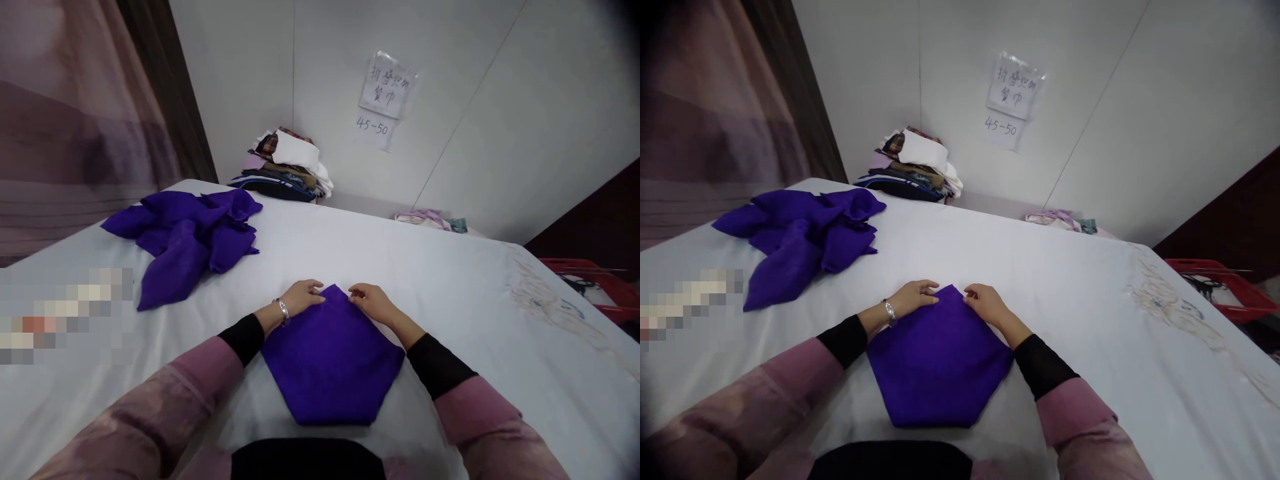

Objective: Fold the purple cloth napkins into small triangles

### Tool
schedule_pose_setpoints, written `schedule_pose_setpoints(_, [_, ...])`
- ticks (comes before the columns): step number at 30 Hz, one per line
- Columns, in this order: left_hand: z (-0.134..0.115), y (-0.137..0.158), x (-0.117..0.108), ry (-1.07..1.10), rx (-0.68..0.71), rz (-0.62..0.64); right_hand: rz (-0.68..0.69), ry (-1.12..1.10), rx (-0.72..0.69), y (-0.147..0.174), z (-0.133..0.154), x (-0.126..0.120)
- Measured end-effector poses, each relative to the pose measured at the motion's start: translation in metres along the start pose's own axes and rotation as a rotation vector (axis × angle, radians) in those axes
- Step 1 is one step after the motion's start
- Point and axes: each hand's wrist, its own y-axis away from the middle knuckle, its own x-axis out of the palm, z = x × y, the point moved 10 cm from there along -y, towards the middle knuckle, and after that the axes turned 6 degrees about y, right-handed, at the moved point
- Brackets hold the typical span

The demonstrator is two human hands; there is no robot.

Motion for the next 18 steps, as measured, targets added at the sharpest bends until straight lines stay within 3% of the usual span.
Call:
schedule_pose_setpoints(5, [-0.003,-0.005,0.010,0.038,0.024,0.023,-0.016,0.068,0.023,-0.016,0.000,0.014])
schedule_pose_setpoints(9, [-0.006,-0.003,0.009,0.064,0.068,0.024,-0.036,-0.028,0.014,-0.016,0.000,0.018])
schedule_pose_setpoints(15, [-0.006,-0.002,0.008,0.110,0.051,0.043,-0.119,-0.208,0.041,-0.010,0.000,0.010])
schedule_pose_setpoints(18, [-0.006,-0.004,0.012,0.152,-0.001,0.057,-0.188,-0.199,-0.025,-0.007,0.010,-0.001])
